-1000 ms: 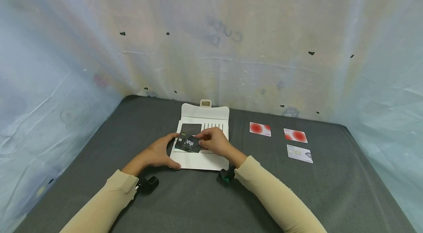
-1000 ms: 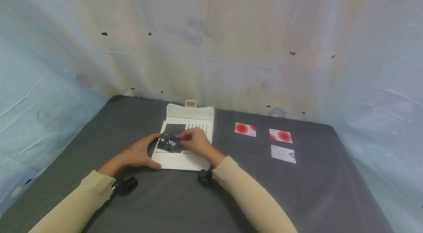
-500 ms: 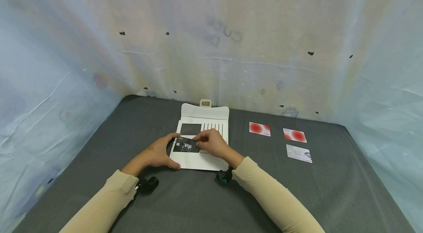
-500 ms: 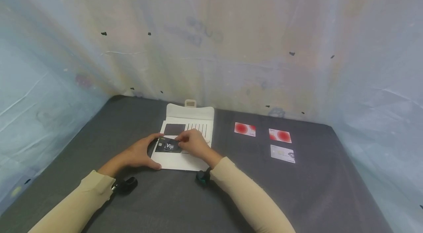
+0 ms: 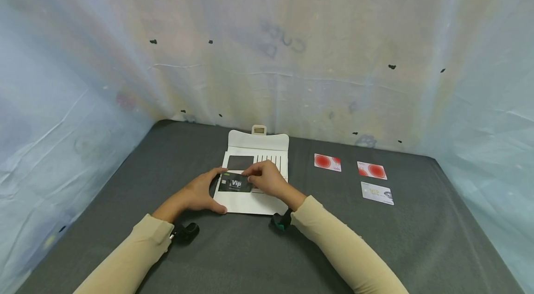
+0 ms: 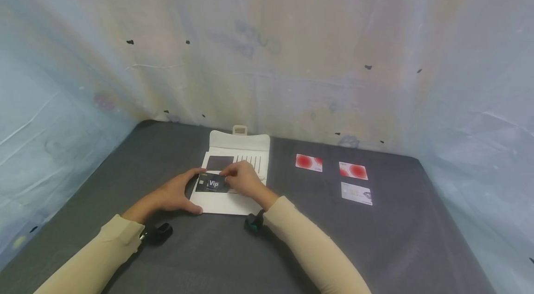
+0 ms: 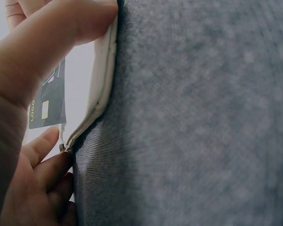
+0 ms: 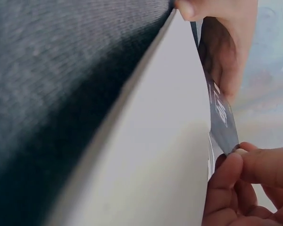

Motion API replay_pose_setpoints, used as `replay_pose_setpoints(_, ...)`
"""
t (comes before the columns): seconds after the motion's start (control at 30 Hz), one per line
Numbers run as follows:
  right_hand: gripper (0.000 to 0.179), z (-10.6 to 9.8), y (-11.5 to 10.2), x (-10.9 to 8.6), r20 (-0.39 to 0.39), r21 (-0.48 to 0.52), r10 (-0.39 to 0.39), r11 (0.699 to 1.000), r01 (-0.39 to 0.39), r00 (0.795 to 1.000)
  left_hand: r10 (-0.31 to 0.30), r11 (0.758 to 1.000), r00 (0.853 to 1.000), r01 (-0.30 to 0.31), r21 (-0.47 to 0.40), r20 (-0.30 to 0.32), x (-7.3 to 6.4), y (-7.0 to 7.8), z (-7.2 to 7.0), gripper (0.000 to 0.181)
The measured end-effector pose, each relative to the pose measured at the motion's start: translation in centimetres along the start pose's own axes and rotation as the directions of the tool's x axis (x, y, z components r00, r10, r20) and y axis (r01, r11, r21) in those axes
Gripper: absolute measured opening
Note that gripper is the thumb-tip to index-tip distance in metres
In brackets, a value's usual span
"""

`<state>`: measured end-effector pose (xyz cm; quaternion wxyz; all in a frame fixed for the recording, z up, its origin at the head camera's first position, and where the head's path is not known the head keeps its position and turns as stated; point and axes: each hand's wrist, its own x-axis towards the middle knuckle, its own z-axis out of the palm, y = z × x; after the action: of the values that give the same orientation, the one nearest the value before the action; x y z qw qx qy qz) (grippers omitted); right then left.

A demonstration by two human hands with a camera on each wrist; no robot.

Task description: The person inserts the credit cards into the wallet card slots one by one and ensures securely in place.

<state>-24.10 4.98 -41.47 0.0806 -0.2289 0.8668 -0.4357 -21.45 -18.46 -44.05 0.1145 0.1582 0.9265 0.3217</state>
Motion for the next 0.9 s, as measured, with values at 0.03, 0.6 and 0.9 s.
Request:
replay_pose_setpoints(0.03,0.017,-0.02,-0.06,0.02,0.001,0.005,0.005,1.000,-0.005,1.000,0.000,1.000,1.000,0.000,-0.002,0.001,-0.02,0.04,-0.02,0.114)
replay_pose_setpoints(0.6,0.019,0.02,-0.09,0.51,0.026,0.021,0.032,0.999,-0.033,0.999,-0.006,1.000,1.000,0.006,0.003,-0.002,-0.03,0.30,-0.18,0.114)
replay_pose_setpoints(0.9,0.020,0.04,-0.13,0.57,0.039,0.037,0.032,0.999,-0.034,0.999,-0.026,1.000,1.000,0.026,-0.009,0.008,0.06,0.13,-0.06,0.113)
